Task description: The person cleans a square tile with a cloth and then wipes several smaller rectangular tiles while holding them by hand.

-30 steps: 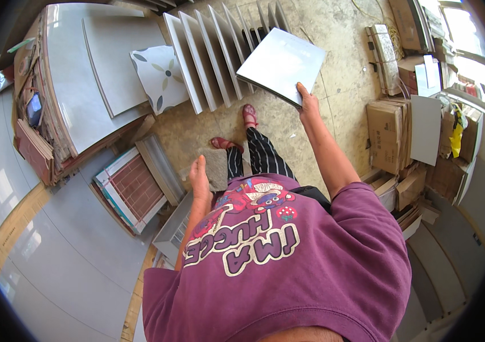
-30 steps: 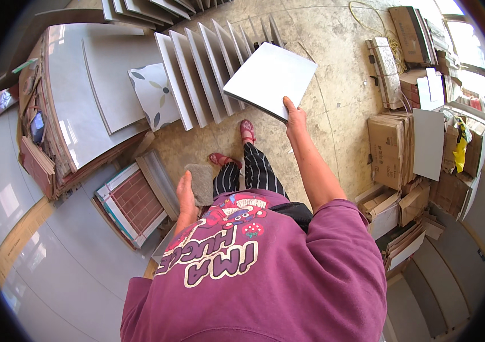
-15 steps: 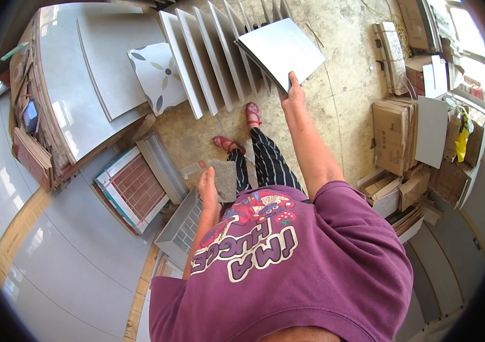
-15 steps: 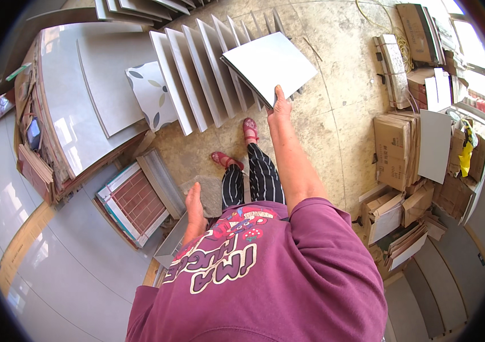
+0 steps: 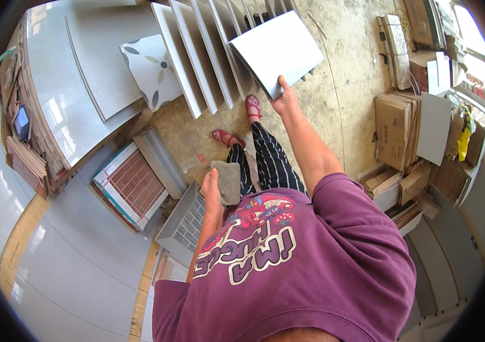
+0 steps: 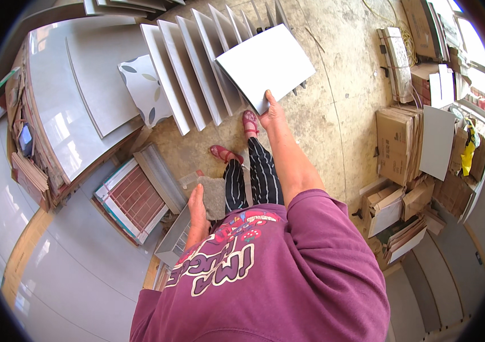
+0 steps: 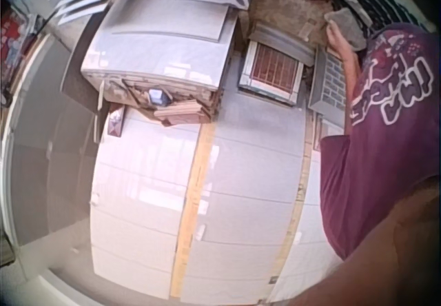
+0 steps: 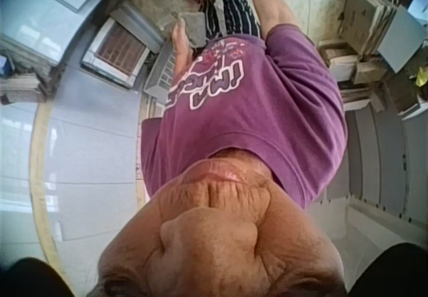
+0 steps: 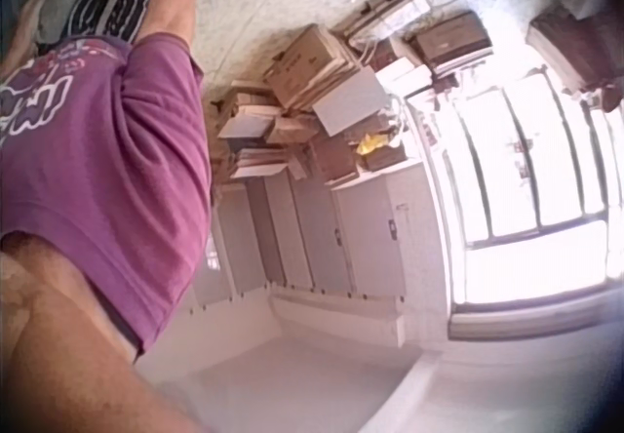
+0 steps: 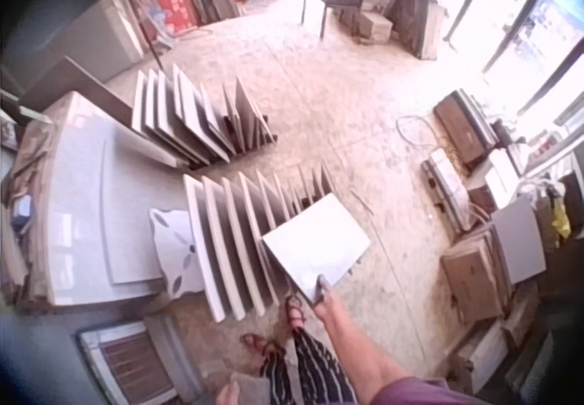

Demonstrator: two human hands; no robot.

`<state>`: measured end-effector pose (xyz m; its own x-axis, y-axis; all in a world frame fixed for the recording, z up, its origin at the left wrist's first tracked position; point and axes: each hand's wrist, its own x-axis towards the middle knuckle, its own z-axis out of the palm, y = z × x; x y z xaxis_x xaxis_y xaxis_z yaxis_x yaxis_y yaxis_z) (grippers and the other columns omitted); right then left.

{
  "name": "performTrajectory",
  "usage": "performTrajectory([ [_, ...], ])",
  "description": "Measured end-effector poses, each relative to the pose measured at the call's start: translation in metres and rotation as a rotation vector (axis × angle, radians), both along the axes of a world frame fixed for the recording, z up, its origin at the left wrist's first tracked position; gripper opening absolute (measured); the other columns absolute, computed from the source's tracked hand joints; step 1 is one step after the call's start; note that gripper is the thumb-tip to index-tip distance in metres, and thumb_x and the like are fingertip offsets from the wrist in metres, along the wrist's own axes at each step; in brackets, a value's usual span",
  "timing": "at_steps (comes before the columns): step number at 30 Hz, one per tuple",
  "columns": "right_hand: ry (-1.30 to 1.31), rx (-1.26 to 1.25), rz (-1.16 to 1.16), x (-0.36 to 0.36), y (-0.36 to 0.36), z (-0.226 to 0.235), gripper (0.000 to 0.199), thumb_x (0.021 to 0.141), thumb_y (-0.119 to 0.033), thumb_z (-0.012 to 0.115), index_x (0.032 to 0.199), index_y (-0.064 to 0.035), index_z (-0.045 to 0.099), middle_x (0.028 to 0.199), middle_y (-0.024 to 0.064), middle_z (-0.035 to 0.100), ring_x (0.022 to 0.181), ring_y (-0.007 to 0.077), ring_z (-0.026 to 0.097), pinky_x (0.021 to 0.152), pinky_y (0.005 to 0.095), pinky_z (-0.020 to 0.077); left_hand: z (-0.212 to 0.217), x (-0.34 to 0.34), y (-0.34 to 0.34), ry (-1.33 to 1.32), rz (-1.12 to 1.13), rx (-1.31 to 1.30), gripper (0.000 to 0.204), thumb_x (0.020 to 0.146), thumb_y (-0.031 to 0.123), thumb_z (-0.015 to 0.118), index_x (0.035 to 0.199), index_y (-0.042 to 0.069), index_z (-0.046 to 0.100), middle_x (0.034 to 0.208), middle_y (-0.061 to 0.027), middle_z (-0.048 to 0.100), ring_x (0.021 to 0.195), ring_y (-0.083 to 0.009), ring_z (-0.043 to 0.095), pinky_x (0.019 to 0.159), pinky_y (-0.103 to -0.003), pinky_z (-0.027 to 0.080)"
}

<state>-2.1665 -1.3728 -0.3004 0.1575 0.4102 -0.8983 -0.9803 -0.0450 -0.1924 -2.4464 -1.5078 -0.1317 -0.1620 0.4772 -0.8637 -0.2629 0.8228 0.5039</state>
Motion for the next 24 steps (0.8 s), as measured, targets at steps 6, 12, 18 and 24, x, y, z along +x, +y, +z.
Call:
performTrajectory([
  [6, -0.003, 0.014, 0.069, -0.004, -0.002, -0.007, 0.039, 0.082, -0.028, 0.064, 0.113, -0.0116, 0.048, 0.111, 0.0061, 0.055, 0.1, 0.026, 0.054, 0.082, 0.0447, 0.0468, -0.004, 0.002, -0.002, 0.005, -0.013, -0.021, 0.032, 0.09, 0.032, 0.053, 0.099, 0.002, 0.058, 0.09, -0.0018, 0.06, 0.08, -0.0098, 0.055, 0.073, -0.024, 0.043],
  [12, -0.126, -0.075, 0.332, -0.001, -0.004, -0.002, 0.051, 0.083, -0.042, 0.059, 0.119, -0.0106, 0.042, 0.111, 0.0111, 0.053, 0.098, 0.0303, 0.056, 0.082, 0.0449, 0.0478, -0.009, 0.003, -0.006, -0.011, -0.026, -0.04, 0.032, 0.089, 0.033, 0.053, 0.098, 0.002, 0.059, 0.09, -0.0016, 0.06, 0.081, -0.0097, 0.055, 0.073, -0.024, 0.044],
  [18, -0.055, -0.173, 0.519, 0.003, -0.008, -0.005, 0.066, 0.081, -0.053, 0.056, 0.124, -0.0065, 0.036, 0.113, 0.0193, 0.049, 0.094, 0.0363, 0.058, 0.082, 0.0447, 0.049, -0.013, 0.003, -0.005, -0.037, -0.019, -0.045, 0.034, 0.089, 0.034, 0.054, 0.098, 0.002, 0.059, 0.09, -0.0017, 0.06, 0.081, -0.0099, 0.055, 0.073, -0.024, 0.043],
  [24, -0.083, -0.143, 0.564, 0.002, -0.013, -0.007, 0.072, 0.08, -0.057, 0.054, 0.127, -0.0071, 0.034, 0.119, 0.0215, 0.046, 0.096, 0.0344, 0.058, 0.083, 0.0422, 0.0487, -0.014, 0.007, -0.003, -0.021, -0.044, -0.028, 0.035, 0.089, 0.035, 0.053, 0.099, 0.002, 0.058, 0.091, -0.0019, 0.06, 0.081, -0.01, 0.055, 0.074, -0.024, 0.043],
])
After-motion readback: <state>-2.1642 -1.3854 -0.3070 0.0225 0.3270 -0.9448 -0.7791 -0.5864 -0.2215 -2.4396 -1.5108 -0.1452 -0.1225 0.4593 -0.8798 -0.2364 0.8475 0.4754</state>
